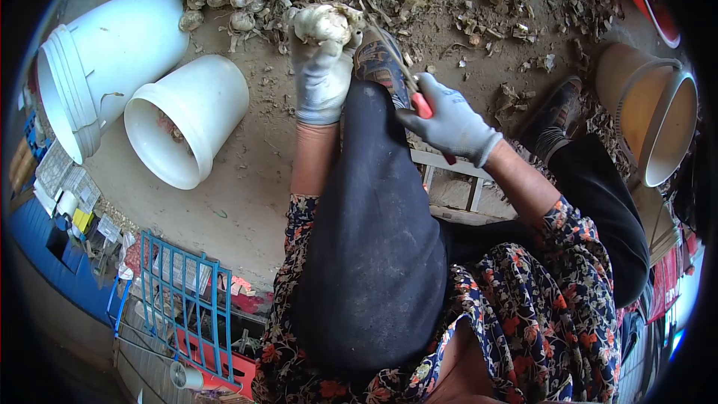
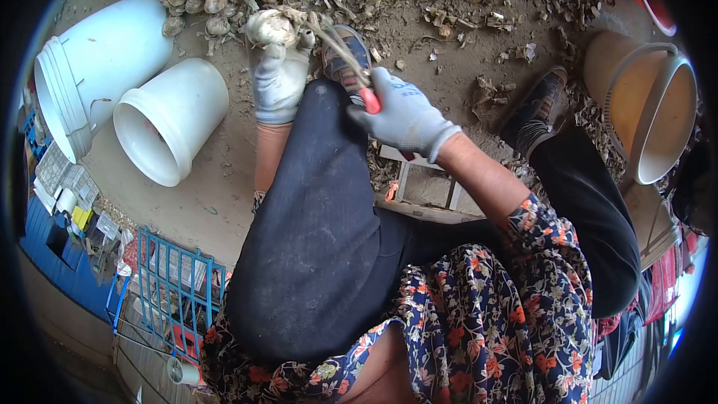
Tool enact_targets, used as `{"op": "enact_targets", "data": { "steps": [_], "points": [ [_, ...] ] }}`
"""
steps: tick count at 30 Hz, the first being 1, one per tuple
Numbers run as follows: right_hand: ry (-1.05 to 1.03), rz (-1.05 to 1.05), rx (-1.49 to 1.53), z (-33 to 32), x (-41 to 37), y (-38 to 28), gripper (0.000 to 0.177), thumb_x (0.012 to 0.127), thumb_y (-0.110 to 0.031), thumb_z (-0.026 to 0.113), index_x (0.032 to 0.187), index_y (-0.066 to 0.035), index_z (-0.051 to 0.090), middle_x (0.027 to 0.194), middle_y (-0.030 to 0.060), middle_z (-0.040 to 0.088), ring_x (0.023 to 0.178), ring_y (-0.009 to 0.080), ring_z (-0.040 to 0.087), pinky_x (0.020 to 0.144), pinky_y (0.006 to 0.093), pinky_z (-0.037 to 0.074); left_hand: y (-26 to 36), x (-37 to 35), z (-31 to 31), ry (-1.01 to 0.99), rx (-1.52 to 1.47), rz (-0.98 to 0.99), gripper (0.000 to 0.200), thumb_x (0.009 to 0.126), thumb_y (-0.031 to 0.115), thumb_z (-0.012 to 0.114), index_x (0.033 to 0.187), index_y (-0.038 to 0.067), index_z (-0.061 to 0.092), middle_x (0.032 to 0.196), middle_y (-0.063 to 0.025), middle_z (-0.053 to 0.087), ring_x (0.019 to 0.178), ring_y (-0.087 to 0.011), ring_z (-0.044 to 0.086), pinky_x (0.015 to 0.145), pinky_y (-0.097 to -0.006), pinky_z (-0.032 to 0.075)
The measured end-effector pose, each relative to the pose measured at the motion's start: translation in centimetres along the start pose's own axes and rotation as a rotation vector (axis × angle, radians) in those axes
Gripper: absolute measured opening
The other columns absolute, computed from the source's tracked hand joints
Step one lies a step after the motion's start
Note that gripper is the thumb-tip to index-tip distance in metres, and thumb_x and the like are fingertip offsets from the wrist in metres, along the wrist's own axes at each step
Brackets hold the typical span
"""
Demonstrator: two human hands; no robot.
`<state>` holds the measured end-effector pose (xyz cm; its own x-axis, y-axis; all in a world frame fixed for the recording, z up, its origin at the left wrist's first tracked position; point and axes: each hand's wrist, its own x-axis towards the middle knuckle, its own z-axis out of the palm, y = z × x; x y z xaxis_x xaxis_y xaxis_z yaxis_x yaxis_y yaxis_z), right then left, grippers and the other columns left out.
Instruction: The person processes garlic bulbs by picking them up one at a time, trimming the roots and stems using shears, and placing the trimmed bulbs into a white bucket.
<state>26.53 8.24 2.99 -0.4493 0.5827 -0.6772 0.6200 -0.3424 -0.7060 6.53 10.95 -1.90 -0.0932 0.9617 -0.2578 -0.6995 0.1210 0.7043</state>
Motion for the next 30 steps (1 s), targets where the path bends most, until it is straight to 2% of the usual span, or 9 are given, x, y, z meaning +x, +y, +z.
{"op": "enact_targets", "data": {
  "steps": [5, 12, 16, 18, 21, 22, 25, 29, 30],
  "points": [
    [0.208, -0.113, 0.013, 2.0, 2.3, -2.0, 0.042, 0.083, -0.033, 0.063, 0.102, 0.0, 0.044, 0.091, 0.0277, 0.061, 0.09, 0.045, 0.06, 0.079, 0.0473, 0.047, 0.4, 0.1, -0.7, 0.097, 0.061, -0.125, 0.057, 0.071, 0.013, 0.078, 0.119, 0.01, 0.046, 0.108, -0.0027, 0.054, 0.092, -0.018, 0.056, 0.083, -0.0328, 0.049],
    [0.276, -0.04, 0.284, 2.4, 1.9, 0.8, 0.029, 0.082, -0.025, 0.064, 0.087, 0.001, 0.054, 0.077, 0.0243, 0.06, 0.074, 0.0421, 0.059, 0.067, 0.0415, 0.047, 9.7, -3.0, -2.2, 0.418, 0.476, 0.467, 0.033, 0.085, 0.004, 0.064, 0.115, 0.005, 0.053, 0.115, -0.008, 0.057, 0.098, -0.0182, 0.059, 0.084, -0.0301, 0.049],
    [0.232, 0.044, 0.282, 1.2, 2.4, 4.5, 0.029, 0.081, -0.025, 0.064, 0.086, 0.001, 0.053, 0.079, 0.0235, 0.06, 0.076, 0.0387, 0.061, 0.07, 0.0424, 0.047, 20.2, -3.9, -4.0, 0.902, 1.34, 0.793, 0.036, 0.085, 0.013, 0.064, 0.117, 0.0, 0.053, 0.114, -0.0118, 0.056, 0.099, -0.024, 0.059, 0.089, -0.0365, 0.048],
    [0.206, 0.171, 0.203, 0.4, 2.0, 4.1, 0.03, 0.081, -0.026, 0.063, 0.086, 0.001, 0.052, 0.08, 0.0242, 0.06, 0.078, 0.0393, 0.06, 0.072, 0.0428, 0.047, 21.2, -3.3, -3.8, 1.195, 2.575, 0.318, 0.046, 0.083, 0.022, 0.066, 0.119, -0.003, 0.052, 0.115, -0.0183, 0.055, 0.104, -0.0311, 0.057, 0.093, -0.0419, 0.045],
    [0.181, 0.174, 0.129, 0.1, 2.4, 3.2, 0.031, 0.081, -0.027, 0.061, 0.086, 0.002, 0.051, 0.079, 0.0245, 0.059, 0.077, 0.0391, 0.06, 0.072, 0.0426, 0.047, 17.8, 1.7, -9.3, 0.443, 2.187, 0.31, 0.05, 0.079, 0.02, 0.062, 0.124, 0.003, 0.047, 0.126, -0.0227, 0.046, 0.108, -0.0368, 0.054, 0.095, -0.0443, 0.043],
    [0.149, 0.16, 0.096, -0.1, 2.4, 2.8, 0.032, 0.082, -0.027, 0.061, 0.087, 0.002, 0.049, 0.079, 0.0252, 0.06, 0.078, 0.0418, 0.06, 0.071, 0.0443, 0.047, 14.3, 4.3, -5.3, 0.529, 2.015, 0.118, 0.053, 0.077, 0.021, 0.064, 0.125, 0.005, 0.047, 0.126, -0.0232, 0.046, 0.111, -0.038, 0.053, 0.095, -0.0453, 0.043],
    [0.142, 0.075, -0.027, -0.2, 2.5, 1.7, 0.034, 0.082, -0.029, 0.061, 0.088, 0.002, 0.047, 0.079, 0.0269, 0.06, 0.081, 0.0454, 0.06, 0.071, 0.0469, 0.046, 7.9, 9.9, -13.9, 0.48, 2.061, -0.179, 0.069, 0.07, 0.028, 0.072, 0.128, 0.004, 0.041, 0.119, -0.0245, 0.051, 0.107, -0.0424, 0.055, 0.093, -0.0466, 0.045],
    [0.102, 0.059, -0.144, 0.2, 3.4, 0.4, 0.029, 0.086, -0.026, 0.054, 0.093, 0.0, 0.045, 0.078, 0.0286, 0.06, 0.082, 0.0462, 0.06, 0.073, 0.0503, 0.047, 6.1, 8.4, -13.5, 0.524, 1.932, -0.241, 0.068, 0.072, 0.021, 0.073, 0.128, 0.005, 0.039, 0.105, -0.0178, 0.059, 0.088, -0.035, 0.063, 0.078, -0.0423, 0.053],
    [0.076, 0.006, -0.204, 0.4, 3.8, 0.5, 0.031, 0.087, -0.026, 0.053, 0.102, 0.0, 0.045, 0.084, 0.0277, 0.061, 0.084, 0.0441, 0.061, 0.076, 0.0497, 0.048, 5.9, 7.3, -13.3, 0.496, 1.408, -0.176, 0.064, 0.073, 0.015, 0.072, 0.127, 0.005, 0.04, 0.1, -0.0138, 0.06, 0.079, -0.028, 0.063, 0.068, -0.037, 0.053]
  ]
}}
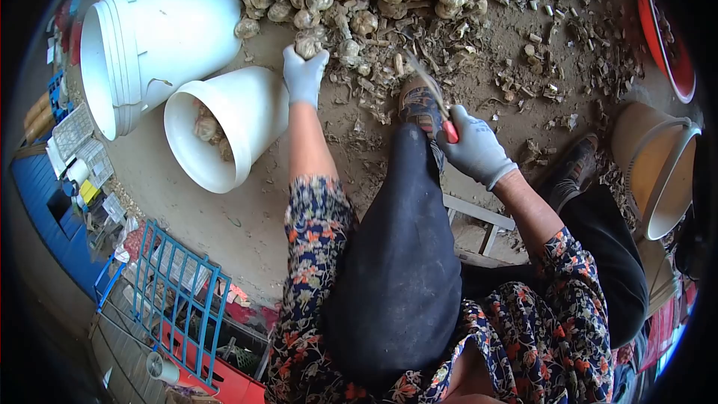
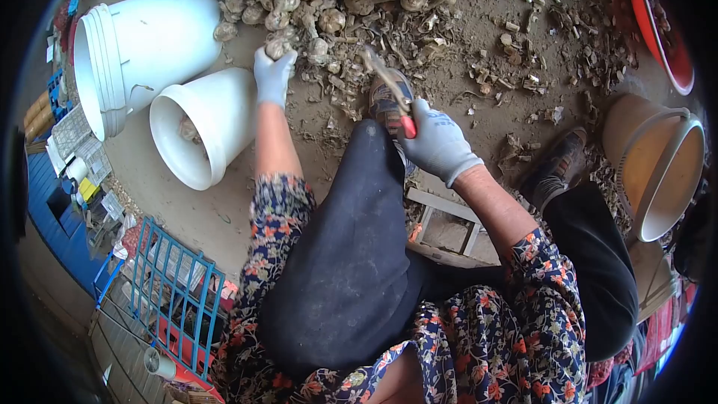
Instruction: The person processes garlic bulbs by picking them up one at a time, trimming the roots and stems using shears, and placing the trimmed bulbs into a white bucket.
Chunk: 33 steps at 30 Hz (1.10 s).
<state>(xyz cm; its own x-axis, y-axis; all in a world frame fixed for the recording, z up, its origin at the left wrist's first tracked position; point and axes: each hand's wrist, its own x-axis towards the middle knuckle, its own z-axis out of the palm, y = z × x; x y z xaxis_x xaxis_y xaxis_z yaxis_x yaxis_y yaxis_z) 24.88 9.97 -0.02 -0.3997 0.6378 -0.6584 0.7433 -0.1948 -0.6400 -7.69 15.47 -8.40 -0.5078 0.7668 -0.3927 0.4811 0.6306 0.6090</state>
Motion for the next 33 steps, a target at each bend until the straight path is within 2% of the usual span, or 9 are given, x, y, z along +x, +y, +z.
{"op": "enact_targets", "data": {
  "steps": [1, 5, 12, 13, 16, 22, 29, 31, 33],
  "points": [
    [0.001, 0.0, 0.002, 0.3, 0.4, -0.1, 0.031, 0.087, -0.026, 0.053, 0.102, 0.0, 0.045, 0.084, 0.0277, 0.061, 0.084, 0.0441, 0.061, 0.076, 0.0497, 0.048, -0.4, -1.5, 0.0, -0.086, -0.517, -0.029, 0.06, 0.075, 0.01, 0.072, 0.125, 0.005, 0.041, 0.095, -0.0098, 0.061, 0.07, -0.021, 0.063, 0.058, -0.0318, 0.053],
    [0.154, -0.115, -0.236, 0.4, 0.7, -2.9, 0.04, 0.083, -0.027, 0.059, 0.113, -0.004, 0.046, 0.1, 0.0225, 0.059, 0.093, 0.0396, 0.059, 0.079, 0.047, 0.048, 6.5, -8.9, -2.6, -0.246, -0.865, 0.097, 0.053, 0.075, 0.001, 0.07, 0.122, 0.005, 0.044, 0.097, -0.0065, 0.059, 0.066, -0.0109, 0.057, 0.052, -0.0235, 0.049],
    [0.349, -0.233, -0.44, -3.1, -2.6, -7.2, 0.05, 0.081, -0.036, 0.061, 0.116, -0.003, 0.044, 0.097, 0.0184, 0.057, 0.095, 0.035, 0.058, 0.082, 0.0465, 0.045, 12.0, -12.7, -3.3, -0.214, -0.552, 0.48, 0.06, 0.069, 0.0, 0.068, 0.124, 0.001, 0.046, 0.111, -0.0062, 0.056, 0.102, -0.0137, 0.055, 0.092, -0.0279, 0.046],
    [0.381, -0.23, -0.442, -3.7, -3.4, -7.6, 0.05, 0.081, -0.036, 0.061, 0.116, -0.003, 0.044, 0.097, 0.0184, 0.057, 0.095, 0.035, 0.058, 0.082, 0.0465, 0.045, 12.8, -13.3, -3.6, -0.128, -0.338, 0.594, 0.06, 0.068, -0.001, 0.068, 0.124, 0.001, 0.046, 0.111, -0.0057, 0.055, 0.101, -0.013, 0.055, 0.091, -0.0276, 0.046],
    [0.408, -0.219, -0.469, -4.9, -6.0, -8.5, 0.043, 0.084, -0.036, 0.058, 0.109, -0.003, 0.045, 0.095, 0.0187, 0.058, 0.093, 0.0348, 0.06, 0.081, 0.0472, 0.045, 14.8, -15.1, -4.4, -0.199, -0.446, 0.584, 0.06, 0.068, -0.001, 0.068, 0.124, 0.001, 0.046, 0.11, -0.006, 0.055, 0.1, -0.0135, 0.054, 0.09, -0.0279, 0.046],
    [0.436, -0.233, -0.516, -6.3, -10.7, -9.2, 0.036, 0.086, -0.032, 0.055, 0.102, -0.001, 0.046, 0.09, 0.0199, 0.061, 0.084, 0.0367, 0.063, 0.075, 0.0499, 0.046, 17.6, -17.9, -6.3, -0.133, -0.259, 0.867, 0.055, 0.068, 0.007, 0.072, 0.118, 0.004, 0.049, 0.097, -0.0101, 0.065, 0.087, -0.0175, 0.064, 0.079, -0.0314, 0.052],
    [0.451, -0.204, -0.339, -6.1, -12.2, -7.4, 0.034, 0.09, -0.031, 0.052, 0.098, 0.002, 0.048, 0.084, 0.0253, 0.064, 0.079, 0.0408, 0.064, 0.071, 0.0499, 0.05, 19.9, -20.0, -4.9, -0.285, -0.376, 0.719, 0.043, 0.068, 0.002, 0.073, 0.106, 0.002, 0.054, 0.096, -0.0031, 0.06, 0.086, -0.008, 0.056, 0.079, -0.0234, 0.047],
    [0.431, -0.174, -0.291, -6.8, -11.7, -6.2, 0.035, 0.091, -0.032, 0.051, 0.098, 0.003, 0.05, 0.084, 0.0253, 0.065, 0.081, 0.0397, 0.065, 0.073, 0.0489, 0.05, 19.9, -18.9, -3.7, -0.244, -0.382, 0.706, 0.044, 0.068, 0.004, 0.075, 0.107, 0.002, 0.055, 0.095, -0.0033, 0.06, 0.084, -0.0093, 0.056, 0.078, -0.0236, 0.048],
    [0.441, -0.155, -0.308, -7.9, -10.9, -5.2, 0.034, 0.093, -0.032, 0.049, 0.096, 0.002, 0.051, 0.083, 0.0263, 0.065, 0.08, 0.042, 0.065, 0.073, 0.0488, 0.051, 20.4, -17.7, -3.1, -0.002, -0.105, 0.989, 0.044, 0.071, 0.004, 0.074, 0.11, 0.002, 0.055, 0.096, -0.0044, 0.06, 0.082, -0.0112, 0.058, 0.076, -0.0244, 0.049]
  ]
}}
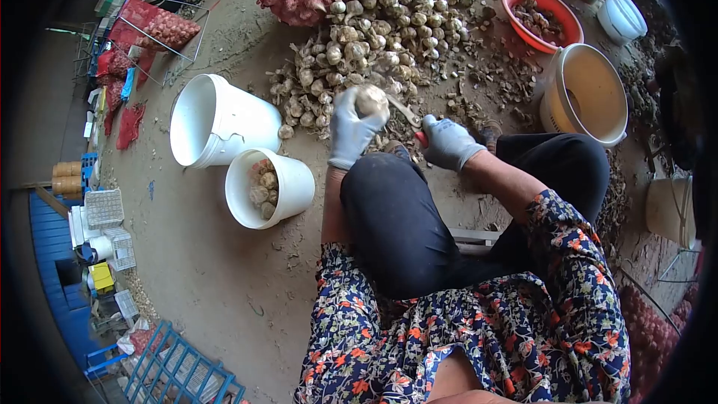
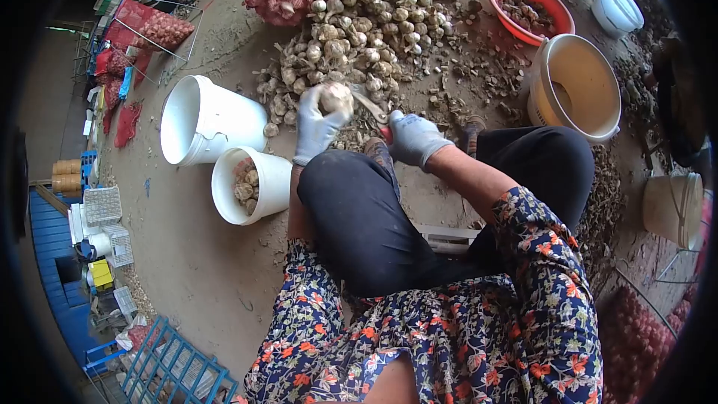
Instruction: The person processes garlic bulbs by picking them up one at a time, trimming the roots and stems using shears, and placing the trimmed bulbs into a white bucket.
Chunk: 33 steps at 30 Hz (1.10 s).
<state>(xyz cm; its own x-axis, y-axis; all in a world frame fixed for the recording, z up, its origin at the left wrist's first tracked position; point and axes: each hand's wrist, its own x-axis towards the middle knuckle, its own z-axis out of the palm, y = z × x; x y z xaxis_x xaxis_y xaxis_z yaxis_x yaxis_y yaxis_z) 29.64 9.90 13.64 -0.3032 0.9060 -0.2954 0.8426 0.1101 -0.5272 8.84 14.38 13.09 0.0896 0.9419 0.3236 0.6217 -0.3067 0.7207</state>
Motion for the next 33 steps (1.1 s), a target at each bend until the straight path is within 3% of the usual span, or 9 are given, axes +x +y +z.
{"op": "enact_targets", "data": {
  "steps": [2, 6, 16, 18, 24, 28, 30, 32, 33],
  "points": [
    [0.069, 0.041, 0.116, -0.2, 1.1, 1.1, 0.033, 0.093, -0.03, 0.049, 0.094, 0.003, 0.053, 0.084, 0.0276, 0.064, 0.085, 0.0429, 0.063, 0.077, 0.0478, 0.049, 1.0, 1.3, -0.9, 0.04, -0.598, -0.323, 0.043, 0.074, 0.007, 0.072, 0.114, 0.007, 0.057, 0.107, -0.0064, 0.058, 0.095, -0.0152, 0.058, 0.086, -0.0296, 0.051],
    [-0.076, 0.036, 0.404, -0.8, 1.9, 1.8, 0.037, 0.079, -0.032, 0.063, 0.09, 0.003, 0.056, 0.088, 0.0242, 0.063, 0.089, 0.0389, 0.063, 0.078, 0.0422, 0.048, -0.9, 2.4, -2.2, 0.042, -1.25, -0.273, 0.045, 0.079, 0.003, 0.067, 0.121, 0.008, 0.052, 0.105, -0.0033, 0.059, 0.096, -0.0151, 0.06, 0.086, -0.0308, 0.053],
    [-0.406, -0.004, 0.936, 3.0, 6.1, -1.9, 0.05, 0.086, -0.041, 0.064, 0.108, 0.002, 0.051, 0.094, 0.0155, 0.061, 0.092, 0.0183, 0.057, 0.082, 0.0333, 0.046, -4.5, 0.3, 0.0, 0.094, -1.28, -0.4, 0.049, 0.077, 0.001, 0.067, 0.124, 0.009, 0.054, 0.107, -0.0046, 0.061, 0.098, -0.0155, 0.061, 0.084, -0.0296, 0.051],
    [-0.426, 0.042, 1.146, 3.8, 6.8, -2.5, 0.038, 0.086, -0.034, 0.065, 0.099, -0.001, 0.052, 0.08, 0.008, 0.059, 0.075, 0.0136, 0.058, 0.068, 0.0298, 0.048, -5.3, -0.4, 0.4, 0.075, -1.173, -0.381, 0.051, 0.077, 0.002, 0.066, 0.126, 0.012, 0.053, 0.117, -0.005, 0.059, 0.106, -0.0202, 0.058, 0.095, -0.0375, 0.047],
    [-0.49, 0.298, 1.319, 8.5, 5.1, 0.5, 0.022, 0.087, -0.023, 0.064, 0.08, -0.004, 0.054, 0.064, -0.0012, 0.051, 0.049, 0.0079, 0.048, 0.044, 0.0251, 0.04, -6.9, -4.4, -4.3, 0.142, -0.894, -0.619, 0.045, 0.079, 0.003, 0.067, 0.122, 0.003, 0.053, 0.114, -0.0115, 0.059, 0.096, -0.0173, 0.061, 0.075, -0.0247, 0.052],
    [-0.448, 0.637, 1.45, 10.1, 4.3, 4.0, 0.021, 0.086, -0.022, 0.064, 0.075, -0.01, 0.05, 0.062, -0.0027, 0.048, 0.048, 0.0092, 0.046, 0.044, 0.0272, 0.04, -8.5, -5.0, -15.6, 0.75, -0.27, -0.576, 0.026, 0.085, 0.005, 0.053, 0.109, -0.006, 0.057, 0.099, -0.014, 0.061, 0.093, -0.0227, 0.061, 0.078, -0.0326, 0.053],
    [-0.529, 0.679, 1.353, 10.9, 4.2, 5.5, 0.023, 0.086, -0.023, 0.064, 0.076, -0.01, 0.048, 0.063, -0.0023, 0.048, 0.05, 0.0097, 0.047, 0.046, 0.0284, 0.041, -10.7, -6.4, -17.2, 0.704, -0.107, -0.767, 0.024, 0.088, 0.009, 0.053, 0.107, -0.005, 0.057, 0.097, -0.0152, 0.062, 0.094, -0.0219, 0.061, 0.076, -0.0329, 0.054],
    [-0.533, 0.68, 1.244, 10.8, 4.1, 5.1, 0.021, 0.083, -0.022, 0.064, 0.082, -0.003, 0.054, 0.066, 0.0029, 0.054, 0.054, 0.011, 0.051, 0.051, 0.0297, 0.044, -9.4, -4.1, -13.3, 0.253, 0.549, -0.87, 0.025, 0.09, 0.014, 0.054, 0.109, -0.003, 0.057, 0.091, -0.0134, 0.062, 0.087, -0.0205, 0.063, 0.071, -0.0326, 0.054],
    [-0.543, 0.688, 1.235, 11.2, 4.0, 5.1, 0.021, 0.083, -0.022, 0.064, 0.082, -0.003, 0.054, 0.066, 0.0029, 0.054, 0.054, 0.011, 0.051, 0.051, 0.0297, 0.044, -19.6, -9.2, -13.8, 0.029, 0.71, -0.671, 0.023, 0.088, 0.017, 0.057, 0.098, -0.002, 0.061, 0.086, -0.0136, 0.066, 0.073, -0.0235, 0.064, 0.067, -0.033, 0.053]
  ]
}}
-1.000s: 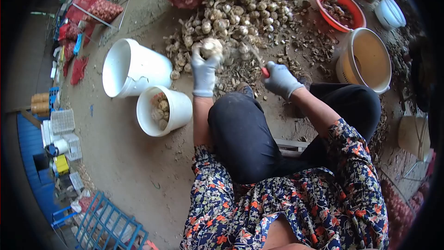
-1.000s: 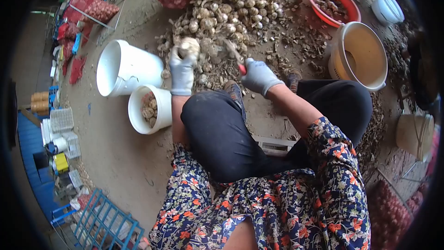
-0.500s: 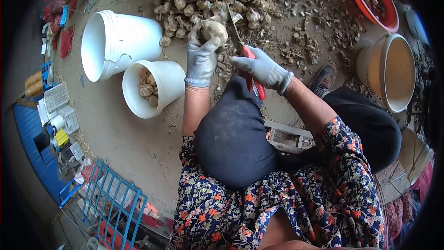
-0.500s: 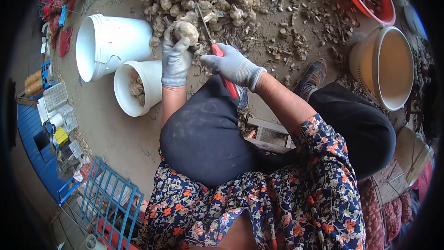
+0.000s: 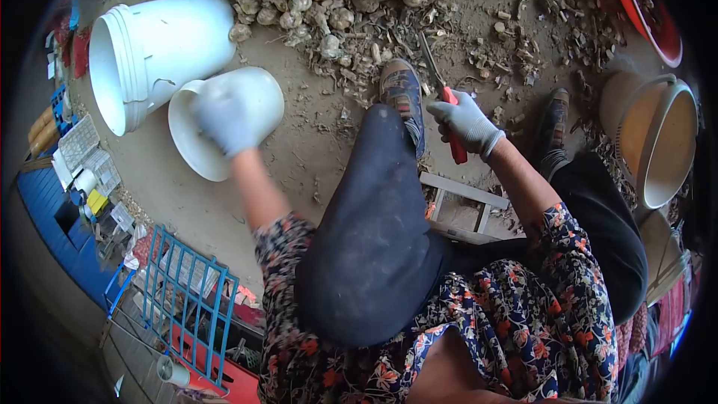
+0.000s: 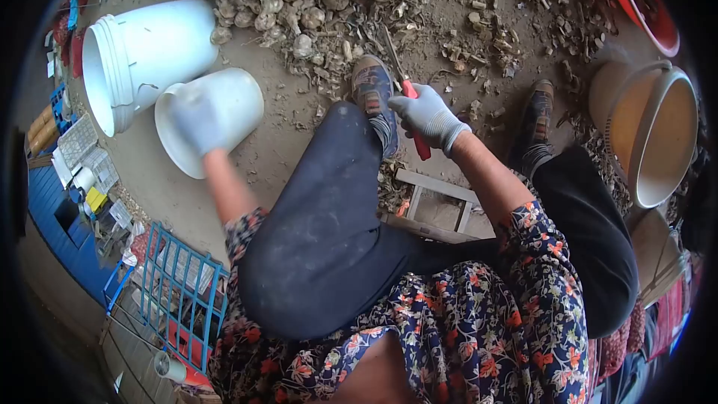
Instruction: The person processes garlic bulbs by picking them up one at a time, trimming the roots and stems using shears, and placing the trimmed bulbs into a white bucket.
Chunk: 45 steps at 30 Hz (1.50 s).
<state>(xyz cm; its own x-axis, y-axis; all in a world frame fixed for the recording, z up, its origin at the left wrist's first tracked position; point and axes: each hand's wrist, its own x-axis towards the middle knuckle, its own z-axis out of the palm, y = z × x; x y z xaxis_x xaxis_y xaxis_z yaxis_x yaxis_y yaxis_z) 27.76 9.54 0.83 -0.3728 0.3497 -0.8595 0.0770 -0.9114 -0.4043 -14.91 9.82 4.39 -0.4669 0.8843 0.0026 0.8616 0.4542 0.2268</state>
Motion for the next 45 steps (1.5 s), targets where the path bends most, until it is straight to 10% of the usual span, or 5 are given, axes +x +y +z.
{"op": "enact_targets", "data": {
  "steps": [6, 8, 19, 23, 45],
  "points": [
    [0.161, -0.293, -0.868, -0.7, 2.0, 0.4, 0.041, 0.079, -0.031, 0.064, 0.096, 0.002, 0.048, 0.082, 0.0268, 0.061, 0.079, 0.0405, 0.061, 0.073, 0.0444, 0.047, 10.4, -1.7, 15.7, -0.397, -0.012, -0.225, 0.047, 0.08, 0.036, 0.07, 0.101, -0.004, 0.057, 0.089, -0.0182, 0.066, 0.095, -0.0279, 0.065, 0.079, -0.0353, 0.05],
    [0.149, -0.297, -0.889, -0.2, 2.3, -0.2, 0.041, 0.08, -0.032, 0.064, 0.096, 0.002, 0.048, 0.083, 0.0281, 0.061, 0.082, 0.0427, 0.06, 0.073, 0.0451, 0.047, 9.7, -1.6, 17.4, -0.441, -0.777, -0.337, 0.051, 0.076, 0.032, 0.075, 0.103, -0.006, 0.055, 0.091, -0.0167, 0.065, 0.096, -0.0267, 0.064, 0.079, -0.0351, 0.05],
    [0.184, -0.242, -1.237, 0.3, 2.8, 0.9, 0.028, 0.086, -0.026, 0.053, 0.094, 0.0, 0.048, 0.085, 0.0275, 0.063, 0.085, 0.043, 0.063, 0.074, 0.0496, 0.049, 8.4, -4.6, 17.6, -0.367, -0.197, 0.177, 0.063, 0.069, 0.018, 0.075, 0.124, 0.008, 0.049, 0.112, -0.0209, 0.054, 0.102, -0.0369, 0.057, 0.087, -0.0418, 0.048],
    [0.143, -0.188, -1.252, 0.8, 2.2, 0.7, 0.042, 0.089, -0.043, 0.054, 0.1, -0.002, 0.05, 0.092, 0.0248, 0.065, 0.092, 0.04, 0.064, 0.08, 0.046, 0.05, 11.1, -5.7, 14.1, -0.489, -1.506, -0.207, 0.054, 0.068, -0.005, 0.071, 0.118, 0.004, 0.051, 0.105, -0.0089, 0.056, 0.092, -0.0165, 0.057, 0.082, -0.0279, 0.05],
    [0.341, -0.726, -1.571, 3.2, 0.7, -3.3, 0.041, 0.083, -0.036, 0.062, 0.105, -0.005, 0.046, 0.084, 0.0138, 0.058, 0.078, 0.0318, 0.062, 0.07, 0.0444, 0.048, 14.4, -6.6, 7.5, -0.504, -0.934, 0.147, 0.067, 0.064, 0.002, 0.077, 0.123, -0.005, 0.047, 0.111, -0.0131, 0.056, 0.099, -0.018, 0.058, 0.086, -0.0299, 0.049]
  ]
}}
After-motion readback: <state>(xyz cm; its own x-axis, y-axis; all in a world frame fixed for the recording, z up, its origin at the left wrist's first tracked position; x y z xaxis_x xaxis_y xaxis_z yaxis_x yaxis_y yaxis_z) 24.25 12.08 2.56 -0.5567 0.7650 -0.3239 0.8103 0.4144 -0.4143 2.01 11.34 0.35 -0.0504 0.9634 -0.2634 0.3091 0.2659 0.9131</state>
